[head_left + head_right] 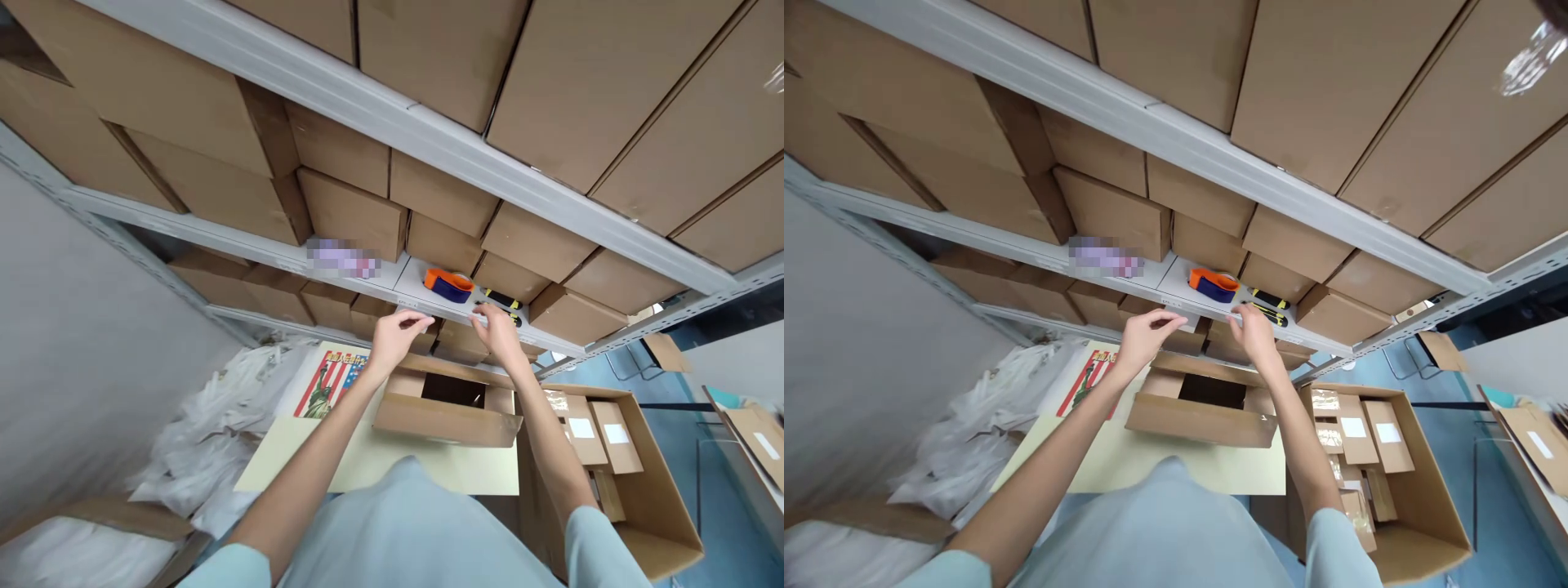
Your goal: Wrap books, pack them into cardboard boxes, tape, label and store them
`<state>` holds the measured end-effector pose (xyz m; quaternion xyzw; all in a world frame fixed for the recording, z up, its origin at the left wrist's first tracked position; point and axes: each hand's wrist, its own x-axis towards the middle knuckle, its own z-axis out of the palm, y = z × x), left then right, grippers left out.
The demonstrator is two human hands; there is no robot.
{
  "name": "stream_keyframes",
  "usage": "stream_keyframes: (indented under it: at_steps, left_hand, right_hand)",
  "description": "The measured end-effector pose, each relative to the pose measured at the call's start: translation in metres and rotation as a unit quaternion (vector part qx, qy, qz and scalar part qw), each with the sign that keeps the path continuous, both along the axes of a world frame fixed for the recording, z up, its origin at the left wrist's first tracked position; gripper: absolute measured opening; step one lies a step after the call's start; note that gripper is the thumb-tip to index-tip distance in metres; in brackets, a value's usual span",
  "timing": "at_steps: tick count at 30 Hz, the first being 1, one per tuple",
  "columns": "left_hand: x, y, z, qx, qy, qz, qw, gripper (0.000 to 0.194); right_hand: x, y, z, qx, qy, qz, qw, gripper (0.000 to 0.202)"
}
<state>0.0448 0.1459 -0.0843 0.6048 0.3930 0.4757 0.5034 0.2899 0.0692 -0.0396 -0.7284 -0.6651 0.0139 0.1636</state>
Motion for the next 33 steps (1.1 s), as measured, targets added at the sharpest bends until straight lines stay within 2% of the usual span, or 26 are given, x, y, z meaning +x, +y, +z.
stream_keyframes:
  at_steps: [3, 6, 9, 12, 15, 18, 21, 25, 29, 33]
  left_hand:
    - [0.010, 0.011, 0.008, 0.003, -0.013, -0.005, 1.000, 0.041]
    - [0.007, 0.009, 0.006, 0.014, -0.019, -0.014, 1.000, 0.044]
    - [-0.004, 0.002, -0.002, 0.019, -0.030, -0.024, 0.999, 0.049]
    - [-0.016, -0.002, -0.010, 0.000, -0.033, -0.003, 0.999, 0.049]
    - [-0.028, -0.004, -0.014, -0.036, -0.020, 0.036, 0.998, 0.045]
    - [-0.042, -0.007, -0.014, -0.055, -0.029, 0.038, 0.997, 0.041]
    - [-0.056, -0.015, -0.007, -0.041, -0.055, 0.037, 0.997, 0.038]
    - [-0.074, -0.026, 0.005, -0.025, -0.080, 0.021, 0.996, 0.041]
    - [-0.091, -0.039, 0.016, -0.016, -0.078, -0.011, 0.997, 0.046]
    - [-0.101, -0.058, 0.025, -0.017, -0.062, -0.014, 0.998, 0.036]
  right_hand:
    - [-0.014, 0.077, 0.016, -0.123, -0.055, -0.026, 0.991, 0.028]
    - [-0.022, 0.124, 0.011, -0.185, -0.077, -0.058, 0.978, 0.032]
    - [-0.026, 0.144, -0.003, -0.220, -0.089, -0.066, 0.969, 0.036]
    - [-0.026, 0.146, -0.011, -0.225, -0.096, -0.047, 0.969, 0.038]
    - [-0.025, 0.135, -0.010, -0.209, -0.099, -0.025, 0.973, 0.042]
    - [-0.024, 0.108, -0.003, -0.141, -0.075, 0.020, 0.987, 0.041]
    - [-0.026, 0.065, 0.009, -0.055, -0.027, 0.084, 0.995, 0.037]
    - [-0.041, 0.000, 0.024, 0.013, 0.027, 0.133, 0.991, 0.047]
    - [-0.062, -0.046, 0.035, 0.033, 0.066, 0.134, 0.988, 0.044]
    - [-0.076, -0.074, 0.039, 0.018, 0.074, 0.112, 0.991, 0.036]
